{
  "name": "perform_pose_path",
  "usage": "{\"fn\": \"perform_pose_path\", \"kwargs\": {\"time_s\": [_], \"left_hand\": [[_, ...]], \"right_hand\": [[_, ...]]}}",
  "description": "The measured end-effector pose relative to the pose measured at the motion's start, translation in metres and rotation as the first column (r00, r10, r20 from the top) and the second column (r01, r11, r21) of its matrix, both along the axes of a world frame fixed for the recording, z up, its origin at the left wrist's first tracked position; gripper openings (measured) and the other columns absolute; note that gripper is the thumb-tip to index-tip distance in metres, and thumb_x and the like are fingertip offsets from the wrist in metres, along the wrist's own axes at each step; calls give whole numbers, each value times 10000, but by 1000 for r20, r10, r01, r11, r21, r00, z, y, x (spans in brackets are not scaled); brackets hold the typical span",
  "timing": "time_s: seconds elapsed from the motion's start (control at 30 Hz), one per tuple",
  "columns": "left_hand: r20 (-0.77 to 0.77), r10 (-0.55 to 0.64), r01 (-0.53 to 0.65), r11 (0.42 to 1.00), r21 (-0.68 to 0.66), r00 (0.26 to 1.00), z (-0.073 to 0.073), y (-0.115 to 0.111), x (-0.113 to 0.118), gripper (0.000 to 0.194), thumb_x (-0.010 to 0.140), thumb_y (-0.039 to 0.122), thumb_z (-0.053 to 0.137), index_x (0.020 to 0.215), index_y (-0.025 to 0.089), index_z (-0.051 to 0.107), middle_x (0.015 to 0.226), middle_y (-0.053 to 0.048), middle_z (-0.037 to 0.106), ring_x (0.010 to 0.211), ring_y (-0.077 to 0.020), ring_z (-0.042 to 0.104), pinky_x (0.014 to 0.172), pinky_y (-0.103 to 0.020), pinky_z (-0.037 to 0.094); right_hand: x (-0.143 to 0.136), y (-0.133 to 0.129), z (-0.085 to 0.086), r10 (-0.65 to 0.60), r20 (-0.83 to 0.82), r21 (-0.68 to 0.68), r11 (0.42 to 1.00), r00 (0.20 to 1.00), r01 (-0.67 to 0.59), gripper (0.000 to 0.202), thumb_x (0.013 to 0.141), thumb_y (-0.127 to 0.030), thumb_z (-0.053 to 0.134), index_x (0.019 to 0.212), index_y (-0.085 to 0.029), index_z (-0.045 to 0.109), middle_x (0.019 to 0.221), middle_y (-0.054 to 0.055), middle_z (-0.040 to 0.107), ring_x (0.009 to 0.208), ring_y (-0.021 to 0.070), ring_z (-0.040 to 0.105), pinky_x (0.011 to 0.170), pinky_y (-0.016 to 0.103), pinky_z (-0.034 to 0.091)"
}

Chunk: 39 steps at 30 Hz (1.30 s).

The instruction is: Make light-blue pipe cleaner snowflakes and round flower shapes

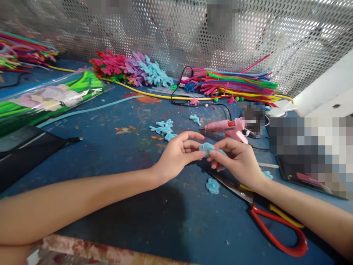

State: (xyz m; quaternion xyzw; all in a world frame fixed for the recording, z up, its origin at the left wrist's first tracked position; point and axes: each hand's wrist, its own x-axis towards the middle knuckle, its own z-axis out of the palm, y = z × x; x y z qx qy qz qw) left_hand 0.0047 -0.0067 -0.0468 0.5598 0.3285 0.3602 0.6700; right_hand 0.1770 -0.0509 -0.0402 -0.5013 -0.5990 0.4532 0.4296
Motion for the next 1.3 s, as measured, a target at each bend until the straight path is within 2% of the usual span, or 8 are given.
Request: {"fn": "perform_pose_path", "kwargs": {"time_s": [0.13, 0.27, 0.37, 0.5, 0.7, 1.07, 1.2, 1.3], "left_hand": [[34, -10, 12, 999, -44, 999, 2, 2, -1, 264, 690, 203, 686, 906, 131, 553, 763, -11, 628, 657, -91, 591, 649, -208, 473], [97, -1, 10, 996, -90, 995, 0, 4, -3, 265, 682, 206, 690, 904, 131, 566, 742, -8, 613, 643, -95, 576, 625, -225, 473], [132, -32, 45, 994, -95, 991, -2, 5, -4, 271, 675, 214, 695, 903, 142, 566, 720, -4, 603, 598, -90, 553, 558, -215, 437], [195, -81, 112, 982, -154, 977, -4, 6, -5, 266, 694, 226, 685, 910, 157, 547, 712, 4, 579, 517, -58, 490, 490, -194, 369], [284, -89, 166, 952, -259, 955, -4, 5, -2, 248, 707, 198, 674, 915, 139, 553, 728, -2, 549, 566, -52, 485, 504, -180, 358], [275, -137, 196, 960, -200, 952, -5, 7, -4, 229, 712, 205, 669, 891, 152, 537, 679, -4, 549, 542, -65, 464, 461, -183, 310], [280, -172, 235, 949, -210, 945, -2, 4, -4, 240, 712, 212, 670, 917, 139, 569, 689, -21, 589, 528, -65, 489, 493, -196, 354], [246, -190, 237, 955, -179, 951, -1, 3, -4, 231, 725, 205, 659, 931, 132, 586, 724, -47, 638, 578, -90, 555, 543, -206, 403]], "right_hand": [[6, 3, 3, 44, 50, 29, 999, 998, -45, 252, 773, -396, 595, 865, -161, 592, 693, 24, 639, 562, 117, 597, 502, 242, 503], [18, 9, 13, -53, 364, 262, 964, 930, -48, 189, 751, -362, 625, 735, -176, 652, 641, 11, 600, 555, 104, 522, 503, 231, 417], [24, 10, 19, -20, 498, 202, 975, 867, -93, 232, 772, -386, 593, 689, -179, 654, 509, -19, 522, 449, 80, 420, 414, 223, 307], [23, 10, 18, 141, 416, 26, 986, 898, -167, 304, 817, -426, 517, 680, -170, 605, 556, -6, 560, 479, 92, 480, 428, 216, 347], [19, 11, 13, 170, 534, 159, 942, 828, -296, 328, 860, -379, 469, 631, -162, 558, 641, 14, 532, 628, 115, 484, 568, 243, 375], [21, 10, 9, 260, 440, -23, 960, 860, -279, 378, 881, -424, 406, 627, -165, 512, 557, -10, 558, 469, 79, 463, 456, 210, 337], [19, 10, 8, 225, 466, 21, 964, 856, -264, 359, 879, -406, 422, 622, -169, 504, 512, -28, 523, 455, 74, 444, 450, 204, 324], [19, 11, 9, 113, 503, 148, 965, 857, -215, 324, 858, -377, 474, 630, -163, 554, 543, -19, 522, 505, 80, 439, 483, 213, 324]]}}
